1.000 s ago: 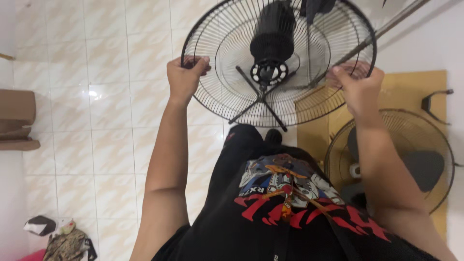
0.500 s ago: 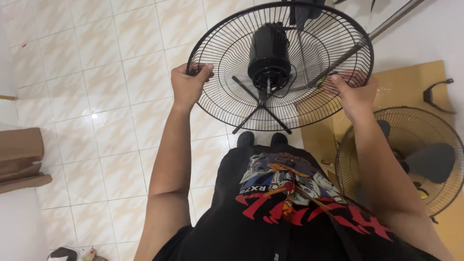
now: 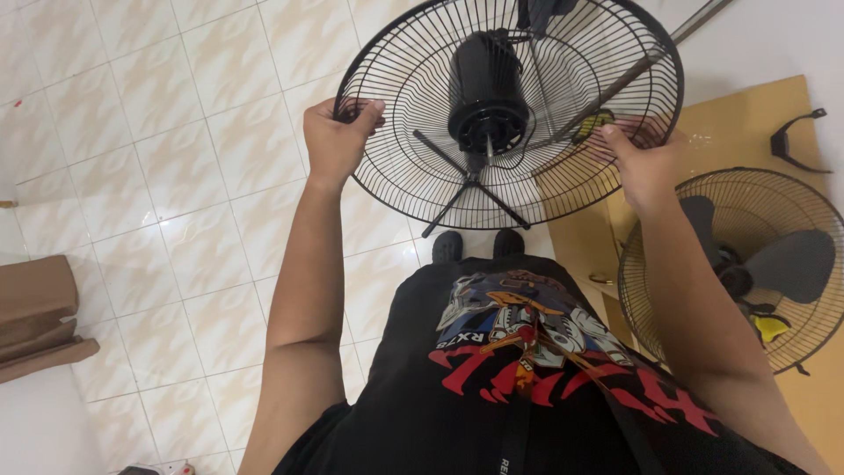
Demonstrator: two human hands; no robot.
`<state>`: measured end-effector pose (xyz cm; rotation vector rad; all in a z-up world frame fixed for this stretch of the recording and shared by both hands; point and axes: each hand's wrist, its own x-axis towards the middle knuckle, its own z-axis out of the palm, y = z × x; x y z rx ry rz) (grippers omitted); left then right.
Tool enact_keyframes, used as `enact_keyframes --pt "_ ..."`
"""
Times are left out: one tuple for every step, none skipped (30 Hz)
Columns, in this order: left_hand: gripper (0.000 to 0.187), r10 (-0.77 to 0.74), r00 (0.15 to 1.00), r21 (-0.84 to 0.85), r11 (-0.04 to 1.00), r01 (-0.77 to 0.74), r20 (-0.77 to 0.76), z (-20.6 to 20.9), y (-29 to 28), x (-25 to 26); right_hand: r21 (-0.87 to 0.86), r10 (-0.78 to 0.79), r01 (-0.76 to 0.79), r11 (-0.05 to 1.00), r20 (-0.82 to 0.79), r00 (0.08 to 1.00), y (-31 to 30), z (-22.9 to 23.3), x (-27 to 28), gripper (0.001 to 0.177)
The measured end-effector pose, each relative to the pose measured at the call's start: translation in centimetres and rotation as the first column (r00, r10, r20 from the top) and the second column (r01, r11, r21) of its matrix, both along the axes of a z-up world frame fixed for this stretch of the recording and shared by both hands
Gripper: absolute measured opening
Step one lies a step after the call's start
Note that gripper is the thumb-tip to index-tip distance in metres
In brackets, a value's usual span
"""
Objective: The person assembles a standing electric fan by attaching the front grille, securing the central hub cap, and installing the fan blades onto the motor shaft. The person then wipes the fan blades with a cloth.
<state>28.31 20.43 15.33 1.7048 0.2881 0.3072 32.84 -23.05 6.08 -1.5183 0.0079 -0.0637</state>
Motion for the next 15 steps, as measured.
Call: enact_keyframes --pt "0.014 -0.008 1.000 0.006 1.000 0.008 0.001 0.1 0.0 0.1 0.015 -0.001 0.001 1.000 -0.006 1.000 0.0 -0.1 0.0 0.013" --pt "0.014 -0.013 1.000 0.013 1.000 0.013 0.003 0.2 0.1 0.2 0.008 -0.014 0.014 1.000 -0.011 1.000 0.2 -0.1 0.1 0.014" --pt "0.014 -0.018 1.000 0.020 1.000 0.018 0.005 0.3 0.2 0.2 0.000 -0.026 0.026 1.000 -0.016 1.000 0.3 -0.1 0.1 0.015" --pt "0.015 -0.018 1.000 0.021 1.000 0.018 0.005 0.4 0.2 0.2 -0.008 -0.038 0.038 0.999 -0.019 0.999 0.4 0.0 0.1 0.016" --pt "0.015 -0.019 1.000 0.023 1.000 0.019 0.006 0.4 0.1 0.1 0.021 -0.024 0.024 0.999 -0.013 1.000 0.5 0.1 0.1 0.016" --pt "0.015 -0.021 1.000 0.025 0.999 0.021 0.007 0.5 0.2 0.2 0.050 -0.011 0.012 0.999 -0.006 1.000 0.7 0.3 0.1 0.016" --pt "0.015 -0.016 1.000 0.024 1.000 0.016 -0.005 0.7 0.3 0.2 0.079 0.001 -0.001 0.997 0.002 1.000 0.8 0.5 0.1 0.016" --pt "0.015 -0.013 1.000 0.023 1.000 0.014 -0.018 0.7 0.3 0.2 0.094 -0.001 0.002 0.996 -0.019 1.000 0.9 0.7 0.1 0.015" --pt "0.015 -0.011 0.999 0.022 1.000 0.011 -0.030 0.7 0.2 0.2 0.109 -0.002 0.006 0.994 -0.039 0.999 0.9 0.8 0.1 0.014" --pt "0.015 -0.012 1.000 0.023 1.000 0.013 -0.027 0.8 0.2 0.2 0.123 -0.004 0.012 0.992 -0.061 0.998 1.0 0.9 0.0 0.013" --pt "0.015 -0.013 1.000 0.025 1.000 0.014 -0.024 0.8 0.3 0.3 0.138 0.004 0.006 0.990 -0.070 0.998 1.0 0.9 -0.1 0.013" --pt "0.014 -0.014 1.000 0.027 1.000 0.014 -0.020 0.9 0.3 0.3 0.154 0.013 -0.001 0.988 -0.079 0.997 1.1 1.0 -0.1 0.012" --pt "0.015 -0.015 1.000 0.031 0.999 0.016 -0.021 0.9 0.3 0.4 0.171 0.023 -0.007 0.985 -0.088 0.996 1.1 1.0 -0.1 0.011" --pt "0.015 -0.016 1.000 0.035 0.999 0.017 -0.021 1.0 0.3 0.4 0.144 0.012 -0.002 0.990 -0.067 0.998 1.2 0.8 -0.1 0.012" --pt "0.015 -0.017 1.000 0.039 0.999 0.018 -0.022 1.1 0.3 0.4 0.118 0.002 0.003 0.993 -0.045 0.999 1.2 0.6 -0.1 0.012"
